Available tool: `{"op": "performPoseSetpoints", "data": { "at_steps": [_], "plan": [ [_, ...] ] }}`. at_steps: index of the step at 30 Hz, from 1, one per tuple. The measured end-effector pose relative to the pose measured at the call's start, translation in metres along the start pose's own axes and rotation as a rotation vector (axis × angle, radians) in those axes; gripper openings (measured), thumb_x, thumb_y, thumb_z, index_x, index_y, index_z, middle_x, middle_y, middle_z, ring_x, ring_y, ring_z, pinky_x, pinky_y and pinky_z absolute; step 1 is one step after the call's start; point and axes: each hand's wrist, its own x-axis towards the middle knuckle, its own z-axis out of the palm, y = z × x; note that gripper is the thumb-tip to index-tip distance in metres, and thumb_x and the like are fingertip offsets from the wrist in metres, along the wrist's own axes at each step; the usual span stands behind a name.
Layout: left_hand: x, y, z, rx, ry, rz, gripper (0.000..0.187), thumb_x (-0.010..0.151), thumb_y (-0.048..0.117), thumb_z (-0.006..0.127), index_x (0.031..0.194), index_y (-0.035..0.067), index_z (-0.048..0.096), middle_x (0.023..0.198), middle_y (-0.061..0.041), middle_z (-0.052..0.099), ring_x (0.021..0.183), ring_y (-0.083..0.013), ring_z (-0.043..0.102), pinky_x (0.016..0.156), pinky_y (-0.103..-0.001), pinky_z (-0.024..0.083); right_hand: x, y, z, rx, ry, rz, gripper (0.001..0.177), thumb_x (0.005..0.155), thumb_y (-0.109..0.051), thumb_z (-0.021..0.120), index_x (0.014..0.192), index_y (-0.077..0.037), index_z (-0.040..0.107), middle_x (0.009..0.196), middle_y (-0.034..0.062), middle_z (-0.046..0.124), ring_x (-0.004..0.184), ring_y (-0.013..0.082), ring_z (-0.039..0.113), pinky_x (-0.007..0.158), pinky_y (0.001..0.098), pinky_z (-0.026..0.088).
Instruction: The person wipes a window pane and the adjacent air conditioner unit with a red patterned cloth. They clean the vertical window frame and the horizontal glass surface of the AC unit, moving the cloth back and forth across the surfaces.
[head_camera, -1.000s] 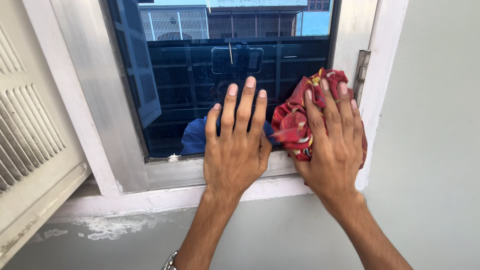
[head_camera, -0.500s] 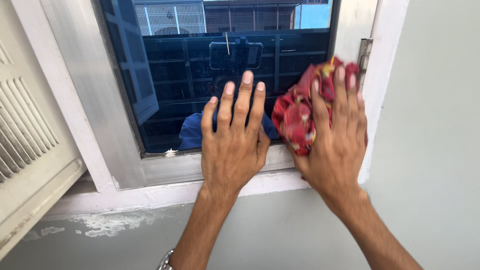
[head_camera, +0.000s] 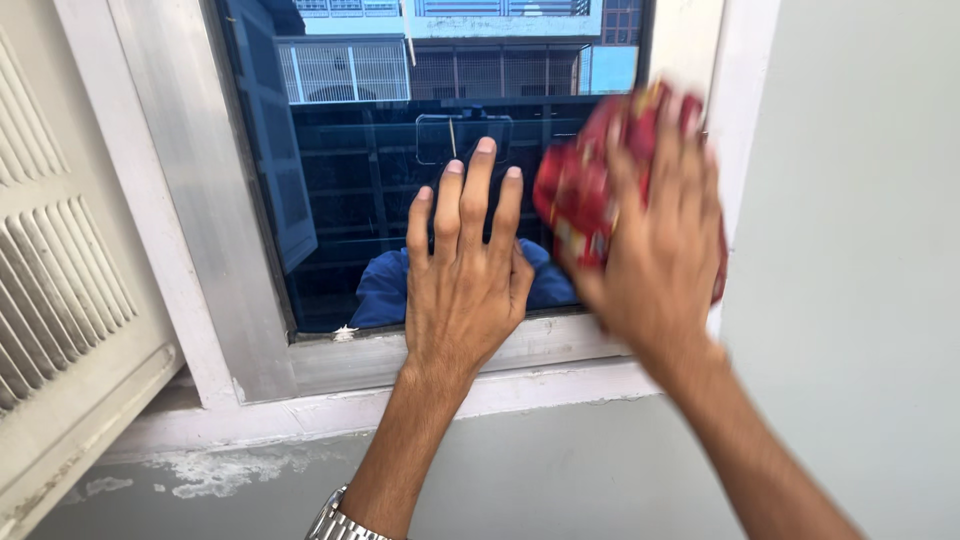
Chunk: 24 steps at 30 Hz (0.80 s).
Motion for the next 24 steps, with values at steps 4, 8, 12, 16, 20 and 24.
{"op": "performPoseSetpoints", "data": {
  "at_steps": [4,8,12,16,20,24],
  "plan": [
    [0.002,0.0,-0.003,0.002,-0.019,0.012,0.066,0.094,0.024,0.062,0.156,0.01,0.044,0.166,-0.014,0.032,0.151,-0.0296,0.029,0.128,-0.05,0.018,-0.024,-0.006,0.002,0.01,0.001,-0.02,0.099,0.078,-0.045,0.087,0.154,0.002,0.043,0.16,0.0398,0.027,0.15,0.0544,0.022,0.125,0.0651,0.014],
    [0.001,0.001,0.003,0.01,-0.019,0.015,0.067,0.093,0.025,0.062,0.156,0.009,0.043,0.165,-0.015,0.031,0.151,-0.0301,0.029,0.127,-0.052,0.017,0.036,0.025,0.014,-0.021,0.056,-0.083,0.094,0.089,-0.043,0.085,0.159,0.002,0.043,0.162,0.0392,0.022,0.152,0.0554,0.019,0.127,0.0638,0.014],
    [-0.003,-0.001,0.006,0.024,-0.03,0.011,0.067,0.095,0.025,0.061,0.157,0.01,0.042,0.166,-0.014,0.031,0.153,-0.0296,0.028,0.128,-0.051,0.016,0.087,0.044,0.024,-0.051,0.078,-0.057,0.085,0.096,-0.043,0.084,0.161,-0.002,0.046,0.162,0.0396,0.025,0.152,0.057,0.021,0.128,0.0639,0.016],
    [-0.001,-0.001,0.006,0.022,-0.03,0.018,0.068,0.095,0.026,0.06,0.158,0.009,0.04,0.166,-0.015,0.03,0.152,-0.0309,0.028,0.127,-0.053,0.015,0.057,0.029,0.014,-0.074,0.054,-0.048,0.081,0.09,-0.043,0.085,0.151,-0.001,0.052,0.16,0.0384,0.028,0.15,0.0567,0.025,0.127,0.0645,0.018],
    [-0.002,0.0,0.002,0.011,-0.041,0.026,0.069,0.095,0.025,0.059,0.159,0.008,0.038,0.167,-0.016,0.027,0.153,-0.0316,0.025,0.127,-0.053,0.015,-0.019,0.001,-0.003,0.004,0.028,-0.062,0.074,0.083,-0.042,0.084,0.142,-0.004,0.061,0.161,0.0329,0.03,0.151,0.0496,0.029,0.124,0.0607,0.025],
    [-0.009,-0.003,-0.012,-0.053,-0.059,0.061,0.065,0.098,0.022,0.056,0.158,0.005,0.04,0.168,-0.014,0.027,0.155,-0.0302,0.024,0.129,-0.05,0.015,-0.068,0.008,-0.022,0.147,-0.025,-0.105,0.07,0.067,-0.048,0.084,0.125,-0.013,0.069,0.157,0.0214,0.043,0.147,0.0392,0.039,0.12,0.0575,0.031]
  ]
}}
